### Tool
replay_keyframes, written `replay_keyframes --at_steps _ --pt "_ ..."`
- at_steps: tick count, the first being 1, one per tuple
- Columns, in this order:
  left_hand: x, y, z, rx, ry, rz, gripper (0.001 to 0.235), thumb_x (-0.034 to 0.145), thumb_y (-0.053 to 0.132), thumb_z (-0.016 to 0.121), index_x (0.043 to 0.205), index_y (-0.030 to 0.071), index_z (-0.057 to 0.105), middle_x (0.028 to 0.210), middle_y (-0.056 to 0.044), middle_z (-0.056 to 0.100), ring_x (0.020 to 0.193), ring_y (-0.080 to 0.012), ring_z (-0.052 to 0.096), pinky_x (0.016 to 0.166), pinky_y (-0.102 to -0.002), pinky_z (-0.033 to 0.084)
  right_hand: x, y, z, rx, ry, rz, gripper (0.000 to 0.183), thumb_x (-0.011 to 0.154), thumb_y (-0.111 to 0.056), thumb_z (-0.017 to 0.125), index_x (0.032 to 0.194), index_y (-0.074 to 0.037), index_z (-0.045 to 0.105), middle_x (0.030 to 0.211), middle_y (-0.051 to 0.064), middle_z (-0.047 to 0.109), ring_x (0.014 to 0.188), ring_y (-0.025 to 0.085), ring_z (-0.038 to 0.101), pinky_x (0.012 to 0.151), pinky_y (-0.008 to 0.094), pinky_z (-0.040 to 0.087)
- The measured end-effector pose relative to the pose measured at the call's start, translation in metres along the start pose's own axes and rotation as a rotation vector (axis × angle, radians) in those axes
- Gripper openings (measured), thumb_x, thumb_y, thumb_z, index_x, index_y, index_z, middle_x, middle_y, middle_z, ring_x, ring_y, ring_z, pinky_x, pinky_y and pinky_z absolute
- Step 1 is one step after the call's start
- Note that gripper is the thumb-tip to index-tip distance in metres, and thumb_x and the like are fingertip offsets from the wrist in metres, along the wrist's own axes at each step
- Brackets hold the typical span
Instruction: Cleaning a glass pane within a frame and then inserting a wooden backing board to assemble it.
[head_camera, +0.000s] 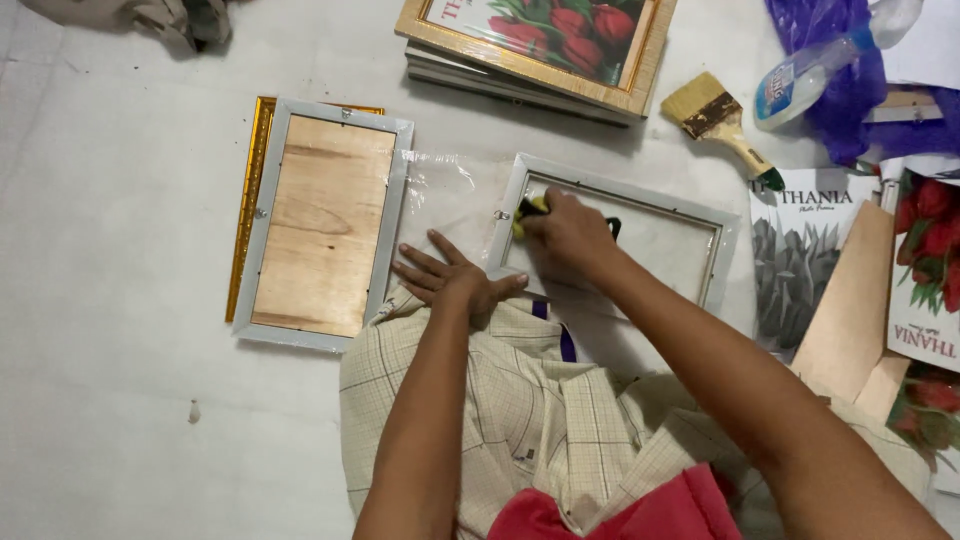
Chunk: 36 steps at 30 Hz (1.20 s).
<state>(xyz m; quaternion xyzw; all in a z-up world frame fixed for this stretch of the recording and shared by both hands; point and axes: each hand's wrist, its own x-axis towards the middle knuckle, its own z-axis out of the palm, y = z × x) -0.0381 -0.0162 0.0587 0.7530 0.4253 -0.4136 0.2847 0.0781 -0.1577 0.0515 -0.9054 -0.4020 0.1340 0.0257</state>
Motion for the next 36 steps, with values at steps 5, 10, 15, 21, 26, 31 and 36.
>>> replay_keyframes --at_steps 5,10,15,21,26,31,36 --pt "0.002 -0.004 -0.005 -0.033 -0.002 0.047 0.175 0.059 0.072 0.091 0.154 0.006 -0.040 0.158 -0.034 -0.039 0.145 -0.0564 -0.035 0.122 -0.060 -0.017 0.033 0.038 0.016 0.017 0.114 0.133 0.020 0.098 -0.033 0.062 0.112 -0.031 0.077 0.114 0.012 0.051 0.094 0.041 0.064 0.073 0.053 0.060" --pt "-0.002 -0.006 0.000 -0.035 0.026 0.063 0.179 0.053 0.075 0.091 0.154 0.006 -0.039 0.157 -0.035 -0.040 0.146 -0.0568 -0.034 0.122 -0.060 -0.017 -0.001 0.014 0.020 0.062 0.127 0.097 0.019 0.094 -0.036 0.066 0.110 -0.033 0.077 0.118 0.012 0.051 0.101 0.043 0.064 0.079 0.056 0.059" --pt "-0.006 -0.007 0.000 -0.094 0.065 0.075 0.173 0.057 0.078 0.088 0.158 0.008 -0.034 0.160 -0.034 -0.035 0.148 -0.0568 -0.030 0.121 -0.062 -0.019 -0.058 0.017 0.005 0.044 0.082 0.143 0.025 0.097 -0.036 0.061 0.117 -0.028 0.074 0.120 0.012 0.054 0.107 0.041 0.064 0.081 0.056 0.059" --pt "-0.005 -0.009 0.002 -0.122 0.060 0.078 0.174 0.055 0.079 0.087 0.158 0.010 -0.035 0.162 -0.032 -0.035 0.149 -0.0554 -0.029 0.120 -0.062 -0.019 -0.101 0.103 0.005 -0.134 0.000 0.286 0.029 0.097 -0.043 0.059 0.123 -0.040 0.072 0.131 0.009 0.053 0.115 0.039 0.064 0.088 0.053 0.059" --pt "-0.001 -0.007 0.001 -0.114 0.051 0.064 0.170 0.060 0.079 0.085 0.158 0.010 -0.035 0.161 -0.032 -0.036 0.149 -0.0554 -0.028 0.120 -0.062 -0.018 -0.107 0.121 0.002 -0.149 -0.026 0.300 0.027 0.095 -0.038 0.064 0.120 -0.039 0.077 0.129 0.016 0.059 0.112 0.044 0.067 0.086 0.055 0.060" --pt "0.003 -0.008 0.004 -0.100 0.048 0.097 0.169 0.059 0.081 0.084 0.158 0.010 -0.034 0.160 -0.033 -0.036 0.148 -0.0563 -0.029 0.121 -0.063 -0.017 -0.060 0.053 0.029 0.044 -0.041 0.315 0.028 0.093 -0.049 0.067 0.118 -0.042 0.077 0.131 0.018 0.059 0.111 0.047 0.067 0.087 0.058 0.058" --pt "0.015 -0.011 0.013 -0.085 0.092 0.077 0.172 0.056 0.082 0.085 0.158 0.010 -0.034 0.160 -0.034 -0.036 0.148 -0.0572 -0.029 0.121 -0.063 -0.017 -0.028 -0.014 0.020 -0.122 0.091 -0.105 0.014 0.079 -0.036 0.075 0.090 -0.034 0.082 0.109 0.009 0.059 0.090 0.035 0.068 0.068 0.047 0.061"
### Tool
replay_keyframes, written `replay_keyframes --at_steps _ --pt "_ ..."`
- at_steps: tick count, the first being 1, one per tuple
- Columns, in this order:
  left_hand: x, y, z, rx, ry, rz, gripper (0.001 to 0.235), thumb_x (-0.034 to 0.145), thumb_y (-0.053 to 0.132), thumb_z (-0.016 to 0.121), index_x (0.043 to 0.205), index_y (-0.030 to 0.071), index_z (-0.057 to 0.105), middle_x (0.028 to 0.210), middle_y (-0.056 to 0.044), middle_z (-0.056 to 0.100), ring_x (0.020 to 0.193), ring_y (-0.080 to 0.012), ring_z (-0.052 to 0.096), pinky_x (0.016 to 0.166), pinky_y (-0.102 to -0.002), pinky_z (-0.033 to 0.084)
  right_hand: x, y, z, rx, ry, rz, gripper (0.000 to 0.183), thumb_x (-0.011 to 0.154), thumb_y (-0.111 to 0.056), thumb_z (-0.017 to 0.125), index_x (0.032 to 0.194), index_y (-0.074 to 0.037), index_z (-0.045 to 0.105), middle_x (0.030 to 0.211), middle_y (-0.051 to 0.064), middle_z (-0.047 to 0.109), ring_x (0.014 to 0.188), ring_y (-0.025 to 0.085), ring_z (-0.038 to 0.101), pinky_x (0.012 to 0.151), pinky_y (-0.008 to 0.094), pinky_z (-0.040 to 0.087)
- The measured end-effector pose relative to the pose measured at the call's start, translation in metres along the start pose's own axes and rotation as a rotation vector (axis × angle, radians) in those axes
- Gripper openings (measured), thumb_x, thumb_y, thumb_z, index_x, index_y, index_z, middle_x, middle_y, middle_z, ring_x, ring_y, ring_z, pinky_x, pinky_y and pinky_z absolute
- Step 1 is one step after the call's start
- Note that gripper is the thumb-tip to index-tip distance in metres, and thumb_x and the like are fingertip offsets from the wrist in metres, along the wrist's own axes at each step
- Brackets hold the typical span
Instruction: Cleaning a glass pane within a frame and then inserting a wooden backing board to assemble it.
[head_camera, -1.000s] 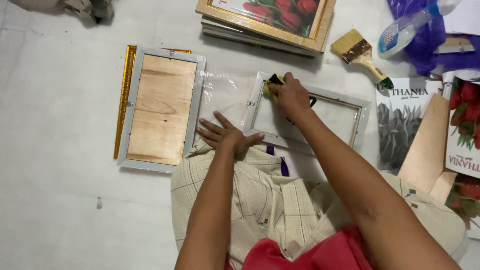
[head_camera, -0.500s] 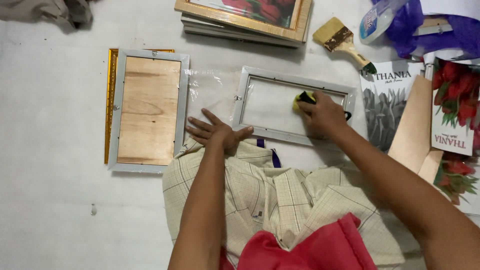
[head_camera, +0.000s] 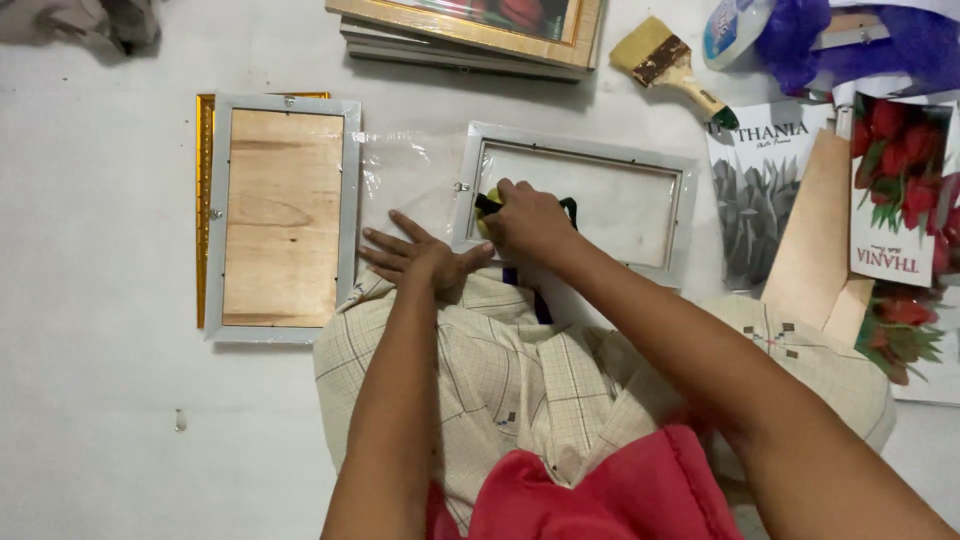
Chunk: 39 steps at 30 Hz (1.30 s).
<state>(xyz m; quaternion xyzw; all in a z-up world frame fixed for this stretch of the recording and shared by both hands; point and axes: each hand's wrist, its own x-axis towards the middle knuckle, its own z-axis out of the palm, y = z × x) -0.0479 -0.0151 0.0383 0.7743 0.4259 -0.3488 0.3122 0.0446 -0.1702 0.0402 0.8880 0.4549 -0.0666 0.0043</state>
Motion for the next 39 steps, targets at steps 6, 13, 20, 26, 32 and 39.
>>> replay_keyframes --at_steps 6,13,20,26,32,39 --pt "0.002 -0.001 -0.002 -0.009 -0.034 0.013 0.173 0.056 0.086 0.083 0.157 0.011 -0.035 0.160 -0.032 -0.037 0.147 -0.0570 -0.030 0.120 -0.064 -0.019 -0.052 0.045 -0.008 -0.037 0.033 -0.015 0.015 0.090 -0.037 0.070 0.089 -0.027 0.081 0.107 0.011 0.059 0.087 0.035 0.068 0.060 0.045 0.059" --pt "-0.006 0.003 -0.008 0.001 -0.050 0.012 0.170 0.059 0.085 0.081 0.157 0.010 -0.036 0.160 -0.032 -0.038 0.146 -0.0571 -0.033 0.119 -0.064 -0.021 -0.149 0.134 -0.021 -0.290 -0.118 -0.036 0.010 0.084 -0.037 0.071 0.092 -0.031 0.075 0.108 0.007 0.059 0.089 0.030 0.068 0.061 0.040 0.059" --pt "-0.008 0.002 -0.012 -0.010 -0.081 0.008 0.168 0.061 0.085 0.081 0.157 0.011 -0.036 0.159 -0.031 -0.039 0.146 -0.0563 -0.033 0.120 -0.064 -0.020 -0.154 0.150 0.003 -0.449 -0.181 -0.077 0.013 0.087 -0.034 0.070 0.092 -0.025 0.077 0.108 0.007 0.061 0.095 0.027 0.068 0.060 0.034 0.058" --pt "-0.012 0.004 -0.016 -0.010 -0.089 0.005 0.167 0.062 0.084 0.081 0.158 0.011 -0.035 0.160 -0.030 -0.038 0.147 -0.0562 -0.031 0.121 -0.063 -0.018 -0.067 0.086 0.032 -0.171 0.031 -0.119 0.012 0.091 -0.029 0.067 0.093 -0.020 0.075 0.102 0.009 0.056 0.088 0.030 0.066 0.055 0.037 0.057" --pt "-0.005 0.002 -0.011 0.010 -0.078 0.009 0.169 0.059 0.088 0.078 0.157 0.010 -0.036 0.160 -0.032 -0.037 0.146 -0.0578 -0.032 0.120 -0.065 -0.019 -0.057 0.048 -0.001 -0.149 0.170 -0.139 0.007 0.091 -0.025 0.070 0.086 -0.021 0.073 0.099 0.006 0.053 0.084 0.028 0.065 0.051 0.035 0.053" --pt "-0.005 0.002 -0.008 0.018 -0.057 0.001 0.169 0.060 0.089 0.078 0.157 0.011 -0.035 0.160 -0.032 -0.037 0.145 -0.0573 -0.033 0.118 -0.065 -0.021 -0.150 0.110 -0.038 -0.175 -0.092 0.069 0.016 0.083 -0.036 0.071 0.079 -0.021 0.073 0.104 0.006 0.055 0.090 0.033 0.065 0.058 0.043 0.058"
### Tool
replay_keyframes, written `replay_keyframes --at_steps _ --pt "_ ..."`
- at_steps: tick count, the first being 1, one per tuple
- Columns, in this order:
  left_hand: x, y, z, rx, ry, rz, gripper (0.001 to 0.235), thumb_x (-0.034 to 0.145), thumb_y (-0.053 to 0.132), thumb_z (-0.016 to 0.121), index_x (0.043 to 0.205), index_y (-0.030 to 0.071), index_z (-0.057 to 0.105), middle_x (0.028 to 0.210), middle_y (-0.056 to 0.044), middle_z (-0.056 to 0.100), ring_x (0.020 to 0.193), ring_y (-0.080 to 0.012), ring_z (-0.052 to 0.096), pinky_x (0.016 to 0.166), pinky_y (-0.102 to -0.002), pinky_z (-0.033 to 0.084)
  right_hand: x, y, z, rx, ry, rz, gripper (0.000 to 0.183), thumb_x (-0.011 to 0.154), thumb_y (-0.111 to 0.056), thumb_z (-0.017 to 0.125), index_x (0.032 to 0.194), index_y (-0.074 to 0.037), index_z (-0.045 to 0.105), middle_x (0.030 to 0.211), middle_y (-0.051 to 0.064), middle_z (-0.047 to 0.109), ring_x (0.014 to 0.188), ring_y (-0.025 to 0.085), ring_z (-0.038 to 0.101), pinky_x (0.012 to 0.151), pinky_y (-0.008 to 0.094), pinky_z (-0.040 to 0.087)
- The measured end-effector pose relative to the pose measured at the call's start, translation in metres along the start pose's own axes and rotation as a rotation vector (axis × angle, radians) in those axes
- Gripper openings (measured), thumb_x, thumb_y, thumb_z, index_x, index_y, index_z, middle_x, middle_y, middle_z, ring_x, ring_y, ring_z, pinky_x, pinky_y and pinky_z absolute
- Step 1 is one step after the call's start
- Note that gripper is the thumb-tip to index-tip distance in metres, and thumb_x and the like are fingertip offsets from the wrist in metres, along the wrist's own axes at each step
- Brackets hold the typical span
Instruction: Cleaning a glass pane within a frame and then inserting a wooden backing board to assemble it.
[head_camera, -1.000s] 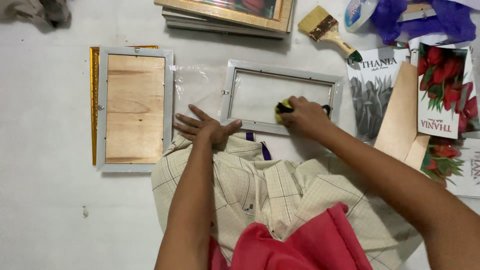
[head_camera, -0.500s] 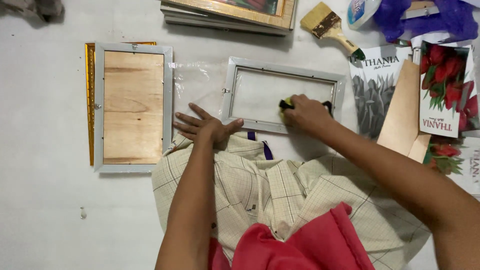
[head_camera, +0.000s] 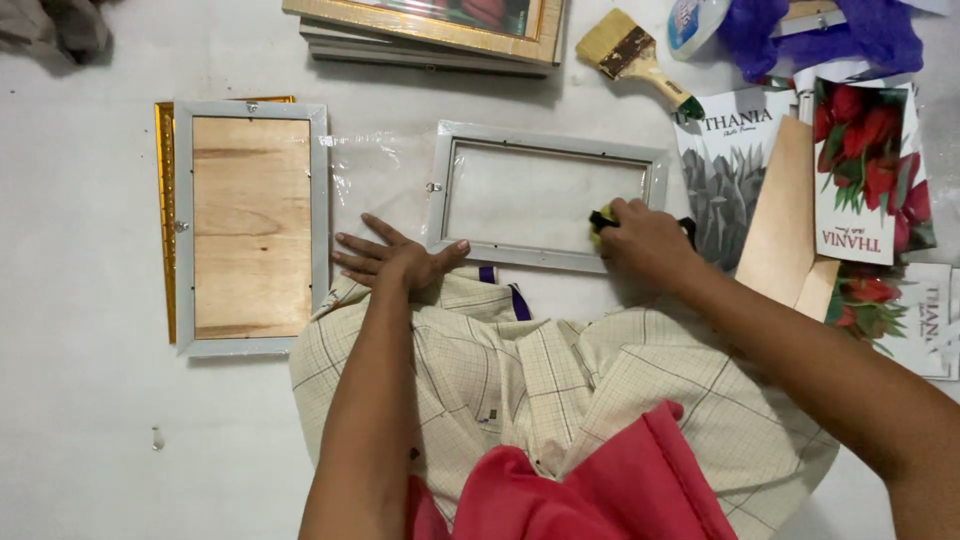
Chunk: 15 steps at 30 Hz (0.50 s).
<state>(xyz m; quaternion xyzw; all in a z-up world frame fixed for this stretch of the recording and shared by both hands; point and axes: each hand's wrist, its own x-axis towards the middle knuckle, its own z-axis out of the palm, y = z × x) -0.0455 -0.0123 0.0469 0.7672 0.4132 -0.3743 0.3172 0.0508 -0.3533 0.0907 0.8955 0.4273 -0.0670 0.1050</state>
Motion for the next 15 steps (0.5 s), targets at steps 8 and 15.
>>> replay_keyframes --at_steps 8,15 --pt "-0.004 -0.003 -0.003 -0.018 -0.010 0.018 0.168 0.060 0.089 0.077 0.158 0.010 -0.035 0.160 -0.032 -0.037 0.146 -0.0574 -0.031 0.120 -0.065 -0.018 0.011 0.003 0.023 0.056 -0.030 0.210 0.015 0.089 -0.022 0.069 0.084 -0.010 0.076 0.099 0.014 0.058 0.084 0.037 0.069 0.059 0.047 0.059" --pt "0.006 0.001 0.002 0.002 -0.009 -0.004 0.168 0.060 0.090 0.076 0.156 0.009 -0.037 0.157 -0.033 -0.040 0.144 -0.0598 -0.033 0.119 -0.065 -0.020 0.105 -0.087 0.051 0.282 0.265 0.237 0.015 0.090 -0.018 0.066 0.091 -0.004 0.071 0.104 0.021 0.055 0.087 0.045 0.066 0.060 0.051 0.060"
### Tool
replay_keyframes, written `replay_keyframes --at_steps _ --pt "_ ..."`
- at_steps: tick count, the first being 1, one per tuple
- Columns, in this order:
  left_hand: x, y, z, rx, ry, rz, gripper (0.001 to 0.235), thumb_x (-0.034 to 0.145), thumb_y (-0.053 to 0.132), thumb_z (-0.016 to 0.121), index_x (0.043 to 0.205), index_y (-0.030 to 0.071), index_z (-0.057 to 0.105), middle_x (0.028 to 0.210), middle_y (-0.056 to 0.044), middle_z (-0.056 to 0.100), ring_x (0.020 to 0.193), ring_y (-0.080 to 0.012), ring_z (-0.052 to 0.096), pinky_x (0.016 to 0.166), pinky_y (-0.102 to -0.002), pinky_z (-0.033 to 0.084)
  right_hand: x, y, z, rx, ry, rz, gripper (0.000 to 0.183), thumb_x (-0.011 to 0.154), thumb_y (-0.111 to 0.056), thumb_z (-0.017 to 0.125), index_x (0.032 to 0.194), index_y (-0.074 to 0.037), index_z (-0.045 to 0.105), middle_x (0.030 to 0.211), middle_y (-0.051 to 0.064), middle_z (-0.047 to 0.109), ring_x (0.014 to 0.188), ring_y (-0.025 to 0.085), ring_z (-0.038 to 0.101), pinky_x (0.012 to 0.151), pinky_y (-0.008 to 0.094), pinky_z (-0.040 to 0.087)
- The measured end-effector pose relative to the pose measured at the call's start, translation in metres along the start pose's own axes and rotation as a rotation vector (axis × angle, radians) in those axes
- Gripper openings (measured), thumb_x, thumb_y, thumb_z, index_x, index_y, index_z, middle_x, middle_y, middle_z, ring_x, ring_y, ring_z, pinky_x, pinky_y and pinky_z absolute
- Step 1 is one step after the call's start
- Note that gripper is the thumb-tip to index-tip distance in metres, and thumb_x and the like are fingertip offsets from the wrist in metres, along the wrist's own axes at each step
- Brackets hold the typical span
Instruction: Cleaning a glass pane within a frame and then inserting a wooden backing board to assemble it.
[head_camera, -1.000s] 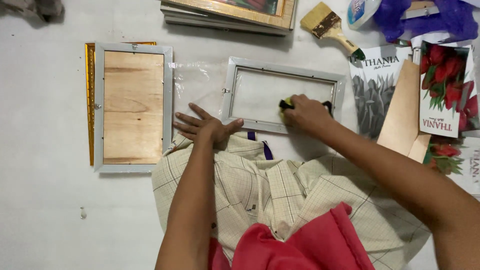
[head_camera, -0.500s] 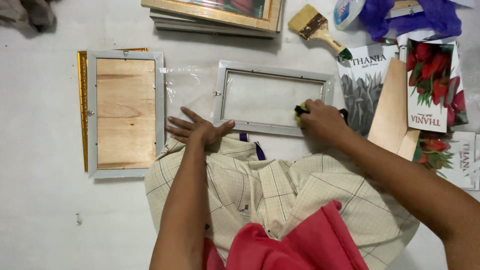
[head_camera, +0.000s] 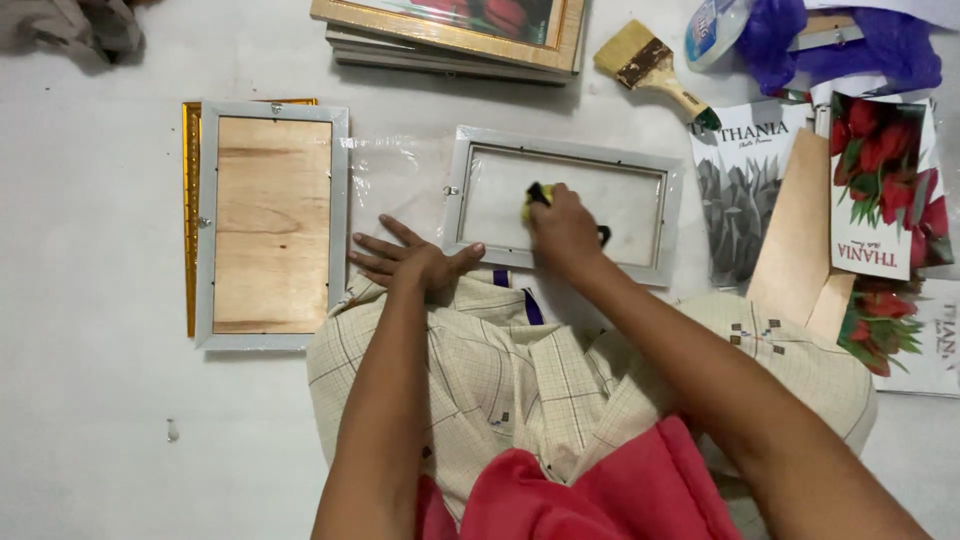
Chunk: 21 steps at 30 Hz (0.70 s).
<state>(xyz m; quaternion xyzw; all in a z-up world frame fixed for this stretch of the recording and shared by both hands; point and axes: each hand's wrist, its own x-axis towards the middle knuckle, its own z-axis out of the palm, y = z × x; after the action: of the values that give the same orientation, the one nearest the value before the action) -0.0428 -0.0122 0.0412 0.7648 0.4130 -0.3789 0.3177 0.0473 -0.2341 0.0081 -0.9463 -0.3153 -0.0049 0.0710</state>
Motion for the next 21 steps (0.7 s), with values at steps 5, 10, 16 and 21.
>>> replay_keyframes --at_steps 5,10,16,21 --pt "0.006 -0.002 0.004 0.004 0.028 -0.006 0.169 0.058 0.090 0.077 0.158 0.011 -0.035 0.159 -0.033 -0.038 0.146 -0.0589 -0.030 0.119 -0.065 -0.019 0.028 -0.069 -0.004 0.065 0.078 -0.055 0.013 0.093 -0.013 0.064 0.090 -0.002 0.071 0.104 0.019 0.052 0.088 0.043 0.065 0.059 0.048 0.061" --pt "-0.006 0.000 -0.001 -0.001 0.016 -0.001 0.163 0.065 0.088 0.074 0.158 0.011 -0.034 0.160 -0.032 -0.037 0.146 -0.0580 -0.031 0.120 -0.064 -0.019 0.013 -0.023 -0.011 0.046 0.024 -0.010 0.015 0.095 -0.018 0.064 0.100 -0.008 0.074 0.108 0.016 0.052 0.091 0.039 0.064 0.062 0.050 0.062" --pt "-0.001 -0.001 0.003 0.000 0.030 0.019 0.168 0.059 0.093 0.073 0.157 0.010 -0.036 0.159 -0.032 -0.038 0.145 -0.0580 -0.033 0.120 -0.064 -0.020 -0.038 0.095 -0.050 -0.069 -0.138 0.281 0.026 0.102 -0.037 0.059 0.105 -0.018 0.076 0.110 0.017 0.056 0.089 0.044 0.070 0.069 0.056 0.061" --pt "-0.013 0.002 -0.001 0.021 0.030 -0.005 0.165 0.063 0.088 0.076 0.158 0.009 -0.034 0.160 -0.033 -0.036 0.146 -0.0581 -0.031 0.121 -0.063 -0.018 -0.038 0.148 -0.029 -0.064 -0.189 0.484 0.028 0.095 -0.033 0.065 0.098 -0.010 0.080 0.094 0.024 0.067 0.084 0.047 0.073 0.064 0.056 0.061"
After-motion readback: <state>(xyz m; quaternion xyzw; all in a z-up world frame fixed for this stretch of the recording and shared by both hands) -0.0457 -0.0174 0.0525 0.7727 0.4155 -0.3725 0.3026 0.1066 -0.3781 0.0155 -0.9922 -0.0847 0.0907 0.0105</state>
